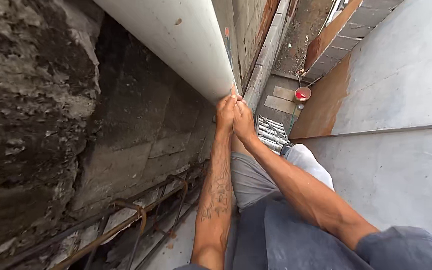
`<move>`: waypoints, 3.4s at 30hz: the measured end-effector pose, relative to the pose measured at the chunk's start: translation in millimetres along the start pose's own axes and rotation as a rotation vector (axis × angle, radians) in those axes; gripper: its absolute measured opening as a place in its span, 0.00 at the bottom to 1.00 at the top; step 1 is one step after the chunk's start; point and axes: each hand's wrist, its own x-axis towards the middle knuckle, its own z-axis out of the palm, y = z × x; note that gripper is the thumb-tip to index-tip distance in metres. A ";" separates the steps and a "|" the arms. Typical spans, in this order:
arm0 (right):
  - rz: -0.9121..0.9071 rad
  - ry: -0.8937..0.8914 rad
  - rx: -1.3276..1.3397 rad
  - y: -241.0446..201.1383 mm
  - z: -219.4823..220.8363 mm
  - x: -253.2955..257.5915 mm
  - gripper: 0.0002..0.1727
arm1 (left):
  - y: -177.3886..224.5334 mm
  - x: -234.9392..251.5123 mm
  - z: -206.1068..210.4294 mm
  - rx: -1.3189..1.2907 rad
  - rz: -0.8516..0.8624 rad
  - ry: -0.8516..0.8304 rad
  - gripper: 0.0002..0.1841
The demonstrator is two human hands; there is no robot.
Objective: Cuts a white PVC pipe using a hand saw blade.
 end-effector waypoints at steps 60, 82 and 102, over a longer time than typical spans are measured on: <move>0.033 -0.007 0.042 16.9 0.2 -73.6 0.19 | -20.0 -73.8 -18.3 0.067 -0.082 0.025 0.18; 0.042 -0.032 0.011 22.7 -2.0 -75.9 0.20 | -26.3 -76.3 -17.5 0.088 -0.086 0.046 0.18; 0.005 0.014 0.023 1.6 6.7 -10.5 0.22 | -4.6 -5.1 -11.1 0.099 0.010 0.010 0.18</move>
